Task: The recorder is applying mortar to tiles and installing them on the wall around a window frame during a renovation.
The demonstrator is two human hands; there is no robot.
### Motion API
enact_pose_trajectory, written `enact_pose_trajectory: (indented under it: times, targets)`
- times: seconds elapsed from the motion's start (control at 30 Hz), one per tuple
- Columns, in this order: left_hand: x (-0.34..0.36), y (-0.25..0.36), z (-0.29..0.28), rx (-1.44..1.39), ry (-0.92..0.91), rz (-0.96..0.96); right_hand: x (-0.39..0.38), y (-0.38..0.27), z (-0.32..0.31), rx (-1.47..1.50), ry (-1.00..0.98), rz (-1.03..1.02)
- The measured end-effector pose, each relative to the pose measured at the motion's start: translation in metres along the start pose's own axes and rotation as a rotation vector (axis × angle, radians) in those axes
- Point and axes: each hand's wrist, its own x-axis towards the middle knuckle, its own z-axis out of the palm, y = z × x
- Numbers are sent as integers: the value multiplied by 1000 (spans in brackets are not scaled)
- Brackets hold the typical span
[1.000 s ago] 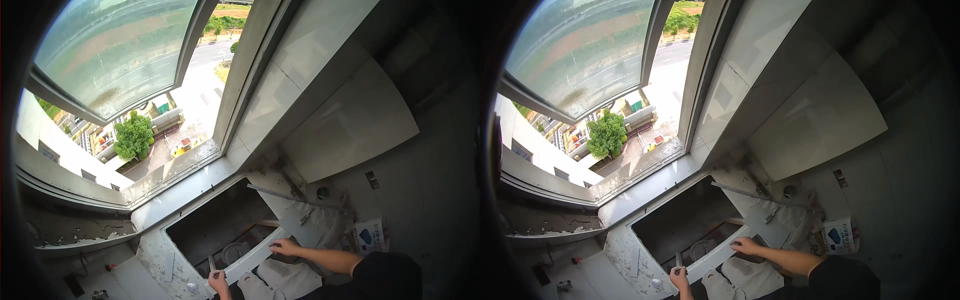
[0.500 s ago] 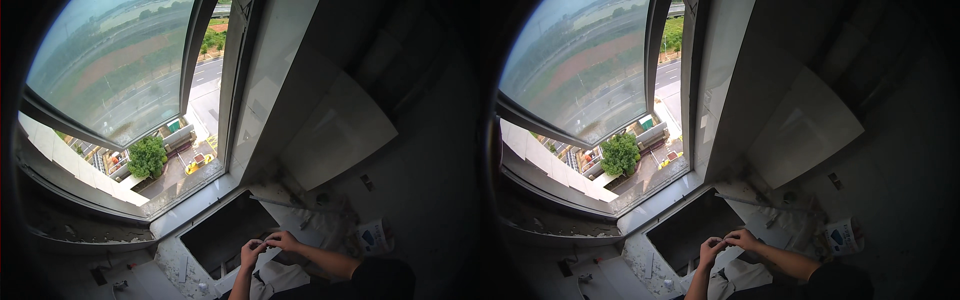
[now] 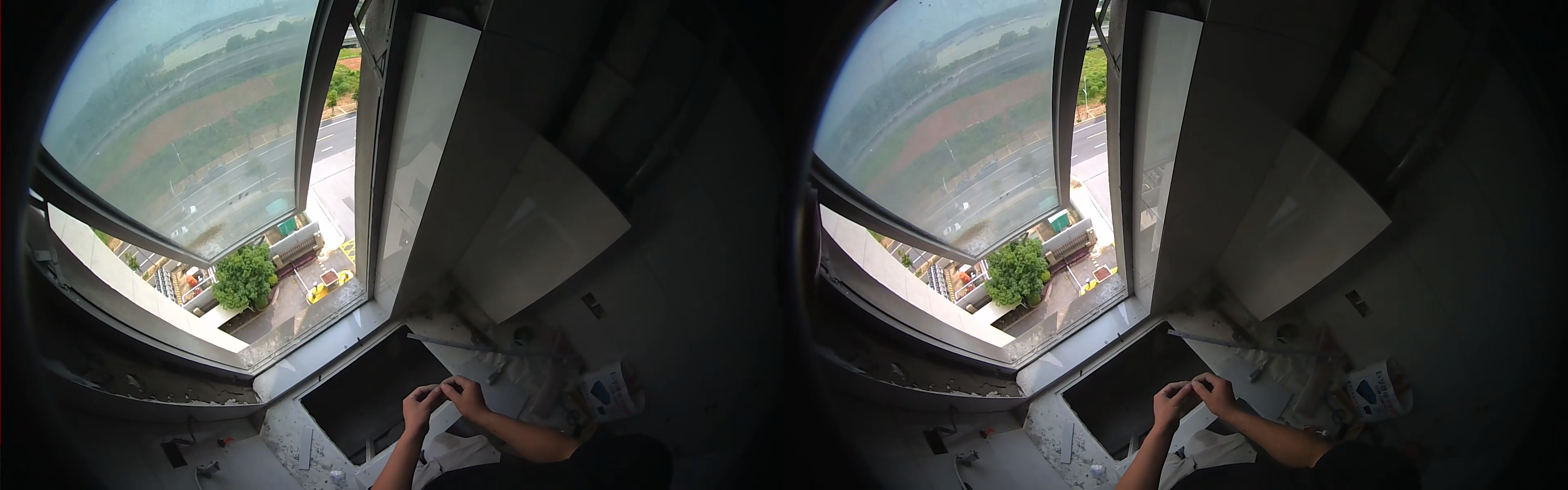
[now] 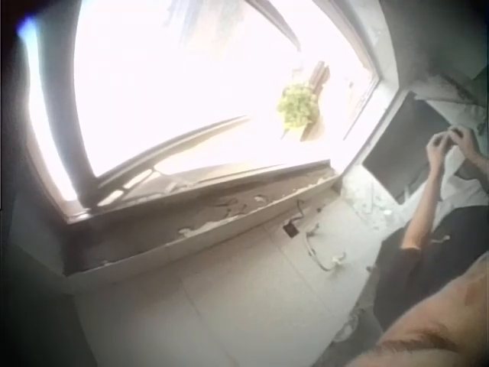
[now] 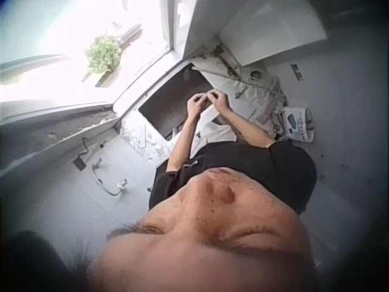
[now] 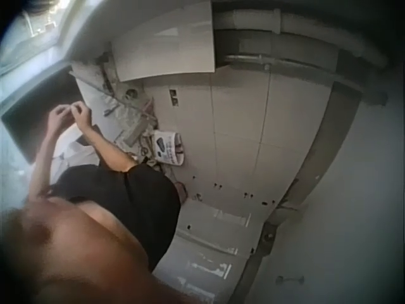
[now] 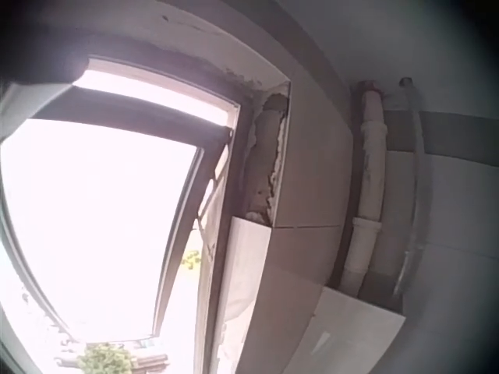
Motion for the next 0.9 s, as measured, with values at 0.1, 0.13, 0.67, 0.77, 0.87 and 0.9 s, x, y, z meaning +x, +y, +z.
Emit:
enact_pose_trajectory:
  times: [0.1,0.13,0.67,0.77,0.87,0.9]
  targets:
    - [5,3,7,-69,-34,-37,3,7,-2,126,34,67]
    - [6,1,7,-139,-54,-78,3,6,-3,129,32,67]
    - [-9,8,3,-303,-133,-207,-12,-28,-11,-156,141,-375]
    - [-14,10,-1,-241,-71,-197,-14,-28,-13,-71,122,-309]
    - [-19,11,-7,-82,-51,-107,-18,-21,-19,37,24,-170]
    - [-21,12,-11,-34,-49,-91,-21,-22,-22,28,14,-159]
